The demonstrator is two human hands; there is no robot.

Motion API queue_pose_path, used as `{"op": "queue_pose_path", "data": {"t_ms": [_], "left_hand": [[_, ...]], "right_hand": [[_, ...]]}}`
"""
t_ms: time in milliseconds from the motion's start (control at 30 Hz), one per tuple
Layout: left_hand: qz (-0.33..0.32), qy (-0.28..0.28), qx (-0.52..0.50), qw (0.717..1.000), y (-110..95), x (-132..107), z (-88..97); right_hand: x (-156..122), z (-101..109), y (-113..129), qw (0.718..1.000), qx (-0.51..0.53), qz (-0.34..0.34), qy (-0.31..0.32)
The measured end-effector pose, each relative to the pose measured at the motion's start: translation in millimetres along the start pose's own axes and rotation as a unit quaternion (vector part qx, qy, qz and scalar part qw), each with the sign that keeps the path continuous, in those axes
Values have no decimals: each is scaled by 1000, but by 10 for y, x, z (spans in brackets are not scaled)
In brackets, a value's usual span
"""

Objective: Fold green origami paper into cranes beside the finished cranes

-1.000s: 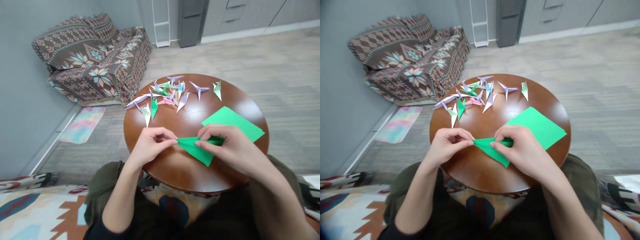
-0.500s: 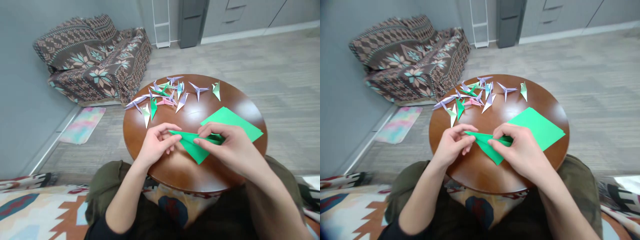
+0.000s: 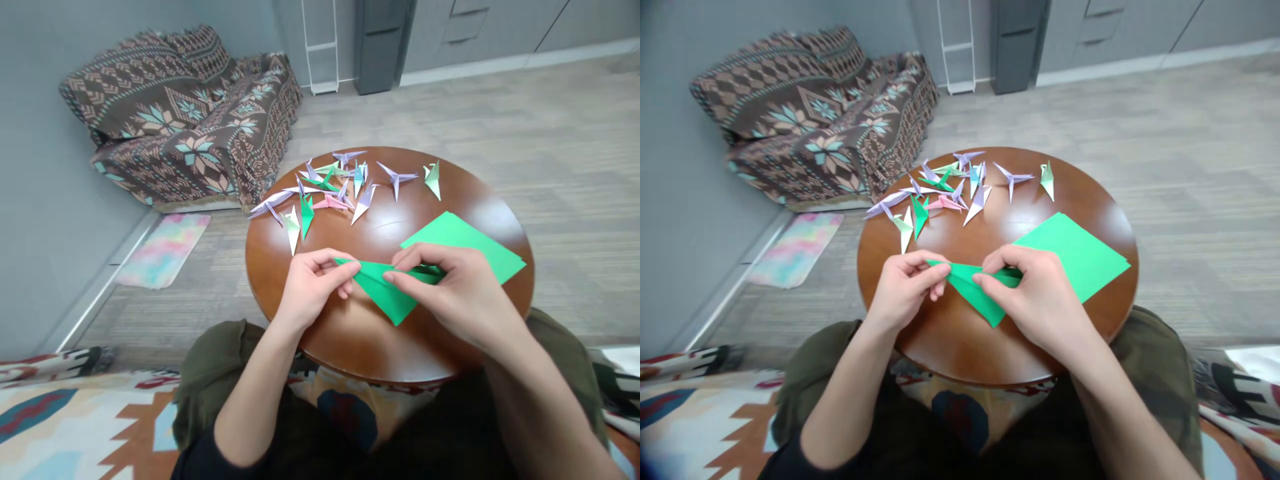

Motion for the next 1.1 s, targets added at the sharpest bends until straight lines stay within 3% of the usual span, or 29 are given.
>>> {"op": "queue_pose_path", "data": {"t_ms": [633,1100], "left_hand": [[-19,-4,7,1000,-23,-14,-1],[-43,-3,-37,998,-95,3,40]], "right_hand": [[19,-22,-4,996,84,-2,-28],[2,22,-19,996,85,1,-35]]}}
Point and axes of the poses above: each hand's wrist, its own x-axis towards the middle knuckle, its own z-axis out of the back of the hand, y = z × x, the point moved 2 cm from there along x, towards the middle knuckle, and after that the axes turned 14 degrees about -x, right-handed, at the moved point
